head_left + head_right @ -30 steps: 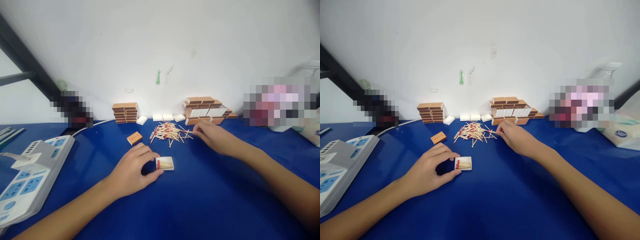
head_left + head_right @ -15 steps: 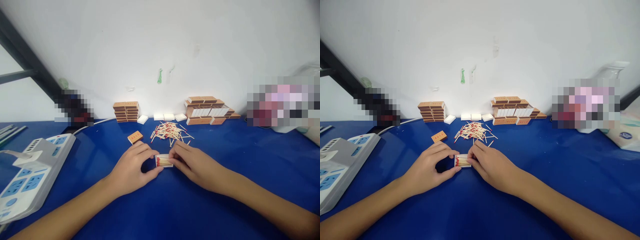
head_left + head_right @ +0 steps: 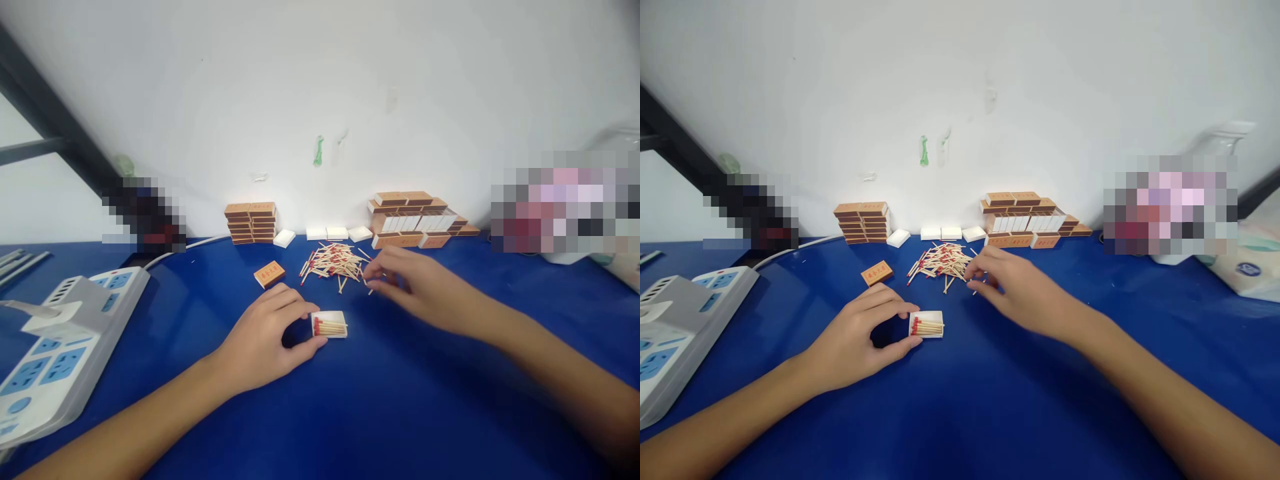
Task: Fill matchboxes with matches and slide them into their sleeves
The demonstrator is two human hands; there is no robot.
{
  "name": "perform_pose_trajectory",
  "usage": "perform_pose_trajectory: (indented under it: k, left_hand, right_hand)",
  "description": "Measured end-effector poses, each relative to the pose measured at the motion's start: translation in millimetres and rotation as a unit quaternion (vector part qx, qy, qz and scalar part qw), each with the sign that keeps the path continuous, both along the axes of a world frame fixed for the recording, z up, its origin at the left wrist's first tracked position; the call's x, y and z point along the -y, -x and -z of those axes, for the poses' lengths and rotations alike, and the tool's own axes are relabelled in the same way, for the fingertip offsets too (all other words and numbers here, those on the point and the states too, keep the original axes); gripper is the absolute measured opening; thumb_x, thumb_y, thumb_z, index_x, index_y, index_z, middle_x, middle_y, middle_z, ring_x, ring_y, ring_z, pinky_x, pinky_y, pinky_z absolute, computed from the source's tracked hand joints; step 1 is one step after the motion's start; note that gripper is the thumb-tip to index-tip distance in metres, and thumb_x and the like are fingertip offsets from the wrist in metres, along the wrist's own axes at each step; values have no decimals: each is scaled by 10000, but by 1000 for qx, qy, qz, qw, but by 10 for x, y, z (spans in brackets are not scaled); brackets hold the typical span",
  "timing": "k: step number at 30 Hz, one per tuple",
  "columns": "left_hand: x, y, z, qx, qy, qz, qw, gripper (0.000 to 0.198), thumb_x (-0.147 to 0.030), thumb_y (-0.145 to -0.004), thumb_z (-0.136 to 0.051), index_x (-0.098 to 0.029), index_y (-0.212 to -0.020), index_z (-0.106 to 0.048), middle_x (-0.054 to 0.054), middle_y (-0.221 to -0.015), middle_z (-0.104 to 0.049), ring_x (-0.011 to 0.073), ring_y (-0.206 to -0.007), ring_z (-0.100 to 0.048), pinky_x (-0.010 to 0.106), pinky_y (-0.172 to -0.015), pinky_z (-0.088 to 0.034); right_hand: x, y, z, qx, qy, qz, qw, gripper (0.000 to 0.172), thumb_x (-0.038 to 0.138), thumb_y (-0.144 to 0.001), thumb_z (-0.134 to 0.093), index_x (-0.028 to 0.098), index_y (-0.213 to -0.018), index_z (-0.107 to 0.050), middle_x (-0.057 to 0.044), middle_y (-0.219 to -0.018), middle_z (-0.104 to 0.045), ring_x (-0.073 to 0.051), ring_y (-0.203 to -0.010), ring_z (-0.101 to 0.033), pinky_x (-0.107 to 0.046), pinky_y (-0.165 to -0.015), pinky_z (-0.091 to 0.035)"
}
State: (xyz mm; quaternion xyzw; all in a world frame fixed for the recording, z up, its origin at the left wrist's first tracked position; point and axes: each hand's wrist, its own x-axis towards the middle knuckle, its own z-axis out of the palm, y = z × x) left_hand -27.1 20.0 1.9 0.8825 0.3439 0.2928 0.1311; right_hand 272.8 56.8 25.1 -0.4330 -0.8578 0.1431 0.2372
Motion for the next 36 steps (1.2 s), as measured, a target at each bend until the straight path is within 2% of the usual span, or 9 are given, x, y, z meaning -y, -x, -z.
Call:
perform_pose_trajectory:
  k: [4,9,15,21,23,26,28,32,36]
  left_hand:
    - [-7,8,1,-5,0,2,1000,247,-345,-952,-746,-200,-1150,-725,51,-974,-706,219,-905,-636,406,-834,-546]
    - [0,16,5,-4,-3,1,1000,246,-350,-955,-742,-200,-1149,-727,53,-968,-706,223,-911,-637,409,-848,-543]
    - [3,9,-6,-2,4,2,1000,254,-343,-952,-744,-197,-1158,-729,52,-967,-702,219,-899,-634,401,-839,-541]
    - [10,7,-3,3,3,3,1000,251,-342,-947,-749,-192,-1147,-727,44,-941,-685,214,-889,-627,397,-837,-538]
    - [11,9,-1,4,2,7,1000,237,-332,-947,-745,-192,-1137,-722,45,-945,-683,214,-893,-628,394,-832,-537]
    - [2,4,-3,8,2,10,1000,228,-321,-943,-747,-194,-1130,-717,44,-948,-682,211,-889,-631,387,-824,-540]
    - [-3,-3,-9,12,-3,10,1000,235,-321,-943,-747,-195,-1138,-714,44,-943,-682,209,-884,-632,385,-824,-543]
    - [1,-9,-19,24,-20,4,1000,234,-314,-952,-743,-199,-1154,-708,43,-944,-699,201,-883,-633,389,-850,-550]
    - [5,-1,-14,39,-26,-13,999,234,-318,-951,-750,-215,-1156,-707,46,-984,-732,200,-893,-649,395,-866,-561]
  right_hand:
    - [-214,-274,19,55,70,-2,996,232,446,-989,-621,231,-1007,-708,-51,-913,-676,-195,-769,-599,-321,-676,-453]
    - [-239,-236,114,61,100,-16,993,269,473,-1019,-579,227,-956,-670,-45,-899,-632,-191,-773,-568,-322,-694,-445]
    - [-42,-25,83,50,89,-20,995,297,441,-1075,-500,218,-936,-639,-72,-1022,-628,-194,-840,-597,-349,-775,-490]
    - [248,318,24,-48,67,-18,996,145,316,-1072,-533,227,-999,-620,-65,-1003,-704,-204,-882,-641,-354,-802,-537]
    - [331,411,33,-64,35,-27,997,132,261,-1068,-521,230,-1107,-643,-80,-1075,-724,-215,-940,-660,-367,-829,-550]
    - [418,491,34,-82,-13,-58,995,293,204,-1071,-469,251,-1300,-646,-95,-1157,-723,-228,-1037,-666,-391,-881,-559]
    - [450,516,22,-115,-8,-56,992,280,211,-1062,-496,256,-1256,-693,-74,-1057,-740,-213,-963,-680,-368,-836,-568]
    - [472,561,21,-224,73,29,971,152,302,-1010,-649,262,-1076,-779,-32,-947,-793,-189,-827,-716,-310,-699,-562]
    - [461,601,85,-245,99,33,964,90,303,-962,-733,269,-933,-811,-23,-931,-791,-193,-854,-703,-313,-722,-553]
